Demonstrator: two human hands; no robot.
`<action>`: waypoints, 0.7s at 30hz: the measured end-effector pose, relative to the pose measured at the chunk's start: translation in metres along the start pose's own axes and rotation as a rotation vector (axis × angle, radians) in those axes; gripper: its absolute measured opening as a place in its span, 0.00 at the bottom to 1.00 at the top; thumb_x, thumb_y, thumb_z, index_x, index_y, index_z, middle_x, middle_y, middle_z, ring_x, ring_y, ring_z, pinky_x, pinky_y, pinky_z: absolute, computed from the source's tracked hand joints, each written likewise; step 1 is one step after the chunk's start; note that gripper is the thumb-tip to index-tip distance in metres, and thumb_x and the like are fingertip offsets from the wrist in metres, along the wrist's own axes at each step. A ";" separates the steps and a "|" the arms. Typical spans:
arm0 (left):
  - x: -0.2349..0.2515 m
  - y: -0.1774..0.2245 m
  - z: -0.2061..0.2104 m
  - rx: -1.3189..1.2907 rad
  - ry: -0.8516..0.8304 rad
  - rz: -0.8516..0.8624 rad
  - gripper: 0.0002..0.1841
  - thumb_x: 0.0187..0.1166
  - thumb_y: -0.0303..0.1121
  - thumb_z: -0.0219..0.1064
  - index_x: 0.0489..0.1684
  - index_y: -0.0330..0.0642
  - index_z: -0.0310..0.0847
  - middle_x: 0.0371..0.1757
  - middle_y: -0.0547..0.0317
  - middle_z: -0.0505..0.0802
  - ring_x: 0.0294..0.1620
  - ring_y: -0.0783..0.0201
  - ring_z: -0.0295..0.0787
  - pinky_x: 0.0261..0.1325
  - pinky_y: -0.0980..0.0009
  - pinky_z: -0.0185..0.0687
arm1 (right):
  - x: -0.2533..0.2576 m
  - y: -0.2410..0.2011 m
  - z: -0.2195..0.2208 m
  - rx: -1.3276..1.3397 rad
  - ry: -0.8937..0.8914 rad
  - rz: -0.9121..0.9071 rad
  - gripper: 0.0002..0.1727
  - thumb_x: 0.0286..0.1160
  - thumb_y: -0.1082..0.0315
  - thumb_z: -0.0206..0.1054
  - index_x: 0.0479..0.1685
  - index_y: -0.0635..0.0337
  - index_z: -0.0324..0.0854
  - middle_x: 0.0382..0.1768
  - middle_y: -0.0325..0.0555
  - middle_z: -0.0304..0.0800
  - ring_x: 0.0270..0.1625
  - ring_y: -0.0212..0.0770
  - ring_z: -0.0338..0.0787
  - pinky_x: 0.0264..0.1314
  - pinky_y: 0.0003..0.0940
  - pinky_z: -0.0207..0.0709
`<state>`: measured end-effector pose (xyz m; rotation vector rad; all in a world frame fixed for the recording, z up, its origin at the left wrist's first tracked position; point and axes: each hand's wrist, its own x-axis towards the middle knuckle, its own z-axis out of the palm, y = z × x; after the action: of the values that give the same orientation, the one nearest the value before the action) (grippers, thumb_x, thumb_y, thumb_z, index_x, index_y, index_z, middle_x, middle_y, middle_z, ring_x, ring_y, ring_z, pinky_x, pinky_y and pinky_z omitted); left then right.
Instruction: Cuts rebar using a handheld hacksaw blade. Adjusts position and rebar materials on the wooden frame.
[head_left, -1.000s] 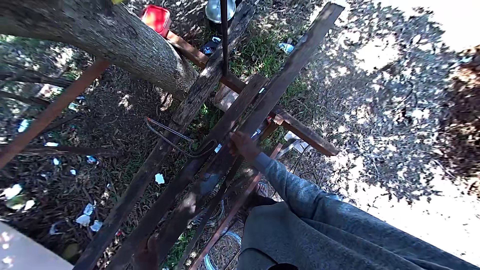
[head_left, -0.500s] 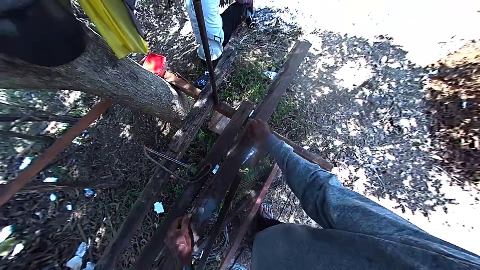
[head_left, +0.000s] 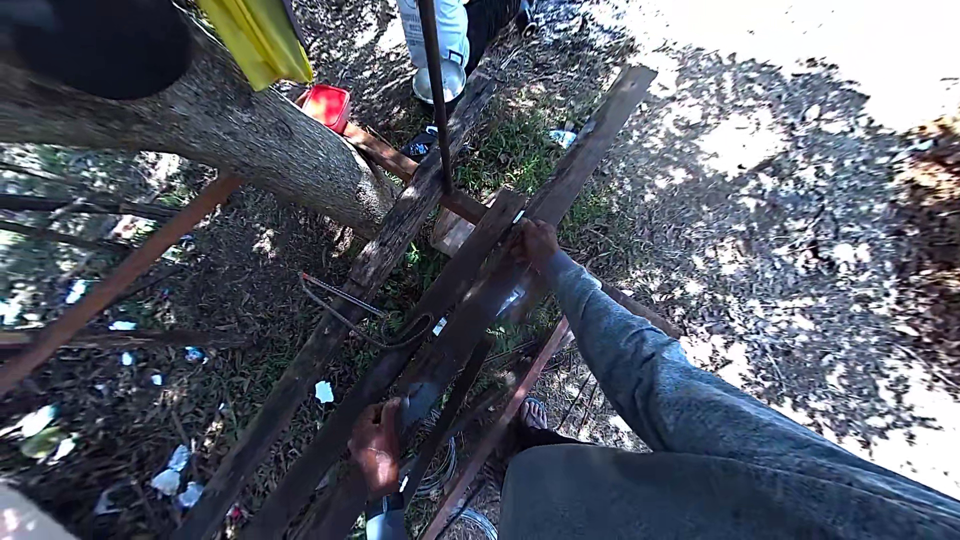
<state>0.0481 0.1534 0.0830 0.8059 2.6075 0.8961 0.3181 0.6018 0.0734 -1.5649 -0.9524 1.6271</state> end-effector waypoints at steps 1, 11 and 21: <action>0.000 0.002 0.003 0.018 -0.011 -0.015 0.17 0.69 0.61 0.76 0.34 0.60 0.92 0.29 0.75 0.93 0.34 0.72 0.89 0.48 0.54 0.85 | 0.001 0.000 -0.001 -0.011 0.010 0.002 0.27 0.94 0.44 0.49 0.62 0.58 0.80 0.33 0.56 0.92 0.26 0.52 0.94 0.29 0.50 0.92; 0.004 -0.003 0.010 0.101 -0.045 -0.021 0.18 0.71 0.62 0.74 0.37 0.59 0.92 0.32 0.74 0.94 0.37 0.72 0.90 0.50 0.54 0.86 | 0.003 -0.003 -0.003 -0.110 0.011 0.029 0.26 0.93 0.45 0.51 0.62 0.58 0.80 0.32 0.57 0.94 0.24 0.53 0.95 0.27 0.51 0.92; 0.001 -0.015 0.007 0.088 -0.046 -0.040 0.19 0.69 0.62 0.76 0.37 0.58 0.93 0.33 0.70 0.95 0.38 0.68 0.91 0.49 0.51 0.86 | 0.001 -0.001 0.000 -0.195 0.037 0.027 0.25 0.93 0.45 0.51 0.65 0.56 0.79 0.33 0.56 0.95 0.25 0.53 0.96 0.27 0.50 0.94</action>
<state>0.0438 0.1479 0.0676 0.7846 2.6291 0.7478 0.3184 0.6031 0.0742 -1.7378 -1.1016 1.5563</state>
